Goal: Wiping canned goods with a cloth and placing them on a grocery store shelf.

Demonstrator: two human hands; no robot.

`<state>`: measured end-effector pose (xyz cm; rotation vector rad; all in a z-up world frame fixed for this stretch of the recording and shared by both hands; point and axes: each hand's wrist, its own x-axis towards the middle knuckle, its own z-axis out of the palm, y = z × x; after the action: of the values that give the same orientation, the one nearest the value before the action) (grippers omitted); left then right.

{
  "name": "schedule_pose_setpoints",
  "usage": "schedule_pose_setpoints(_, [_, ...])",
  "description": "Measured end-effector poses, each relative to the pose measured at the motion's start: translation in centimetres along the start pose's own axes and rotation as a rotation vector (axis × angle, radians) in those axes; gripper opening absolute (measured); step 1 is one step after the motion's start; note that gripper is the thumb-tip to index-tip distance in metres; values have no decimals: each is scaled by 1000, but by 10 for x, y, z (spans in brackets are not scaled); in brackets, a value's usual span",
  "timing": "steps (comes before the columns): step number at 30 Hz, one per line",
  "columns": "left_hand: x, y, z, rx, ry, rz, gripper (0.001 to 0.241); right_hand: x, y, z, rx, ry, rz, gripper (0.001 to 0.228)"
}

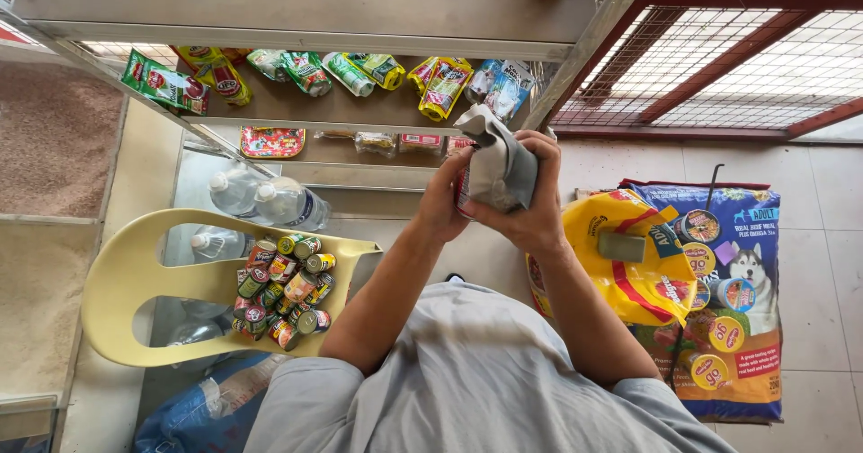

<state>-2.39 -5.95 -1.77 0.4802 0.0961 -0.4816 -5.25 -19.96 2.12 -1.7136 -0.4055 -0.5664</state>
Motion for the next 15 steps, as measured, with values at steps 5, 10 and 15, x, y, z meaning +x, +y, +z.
schedule_pose_setpoints(5, [3,-12,2,103,-23,74,35,4,11,-8,73,-38,20,75])
schedule_pose_setpoints(10, [0,-14,-8,73,-45,-21,46,29,11,-9,-78,209,103,36])
schedule_pose_setpoints(15, [15,-2,-26,48,-17,82,34,16,-4,6,-125,52,-38,68])
